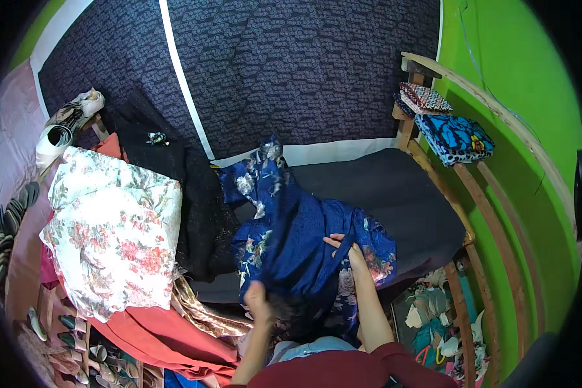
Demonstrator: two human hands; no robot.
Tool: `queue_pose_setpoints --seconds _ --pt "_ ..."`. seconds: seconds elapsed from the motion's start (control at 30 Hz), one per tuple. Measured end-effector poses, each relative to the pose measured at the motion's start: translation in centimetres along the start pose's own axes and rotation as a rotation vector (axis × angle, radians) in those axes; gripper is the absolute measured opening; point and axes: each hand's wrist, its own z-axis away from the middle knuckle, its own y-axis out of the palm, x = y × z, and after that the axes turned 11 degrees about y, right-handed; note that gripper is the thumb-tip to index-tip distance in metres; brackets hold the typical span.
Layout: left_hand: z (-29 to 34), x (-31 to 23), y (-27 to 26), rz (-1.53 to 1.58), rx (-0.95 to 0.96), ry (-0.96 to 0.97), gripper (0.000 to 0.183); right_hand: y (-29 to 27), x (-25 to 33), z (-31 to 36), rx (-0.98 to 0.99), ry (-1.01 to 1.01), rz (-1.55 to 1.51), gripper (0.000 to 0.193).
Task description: The recorder spreads out, inspects, and reorganizes a large piece of blue floral-patterned fabric in a storage area.
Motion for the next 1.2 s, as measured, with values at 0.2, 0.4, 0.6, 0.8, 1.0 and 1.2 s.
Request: queue_pose_setpoints --seconds 0.2,0.4,0.6,0.8,1.0,1.2 --pt "-1.9 -4.9 -10.8 -0.203 -0.115 0.116 0.03 1.9 -0.2 -0.2 -0.032 -0.198 0.193 0.022" --pt "-4.8 -7.0 -3.8 -1.115 0.172 0.587 0.035 3.1 -0.3 -0.3 0.002 -0.182 0.347 0.017" --pt "-14.6 -0.6 6.1 -1.178 0.408 0.718 0.057 3.5 -0.2 0.3 -0.102 -0.347 0.53 0.02" --pt "-19.9 5.0 4.7 -1.196 0.363 0.353 0.034 2.9 -1.3 0.6 -0.086 -0.229 0.166 0.012" --pt "-16.2 -0.7 2.3 -0.633 0.174 0.565 0.016 2.4 -1.4 0.5 -0.154 -0.316 0.376 0.011" --pt "-6.5 -9.7 -2.1 -0.734 0.688 0.154 0.019 3.1 -0.6 0.8 -0.031 -0.259 0.377 0.009"
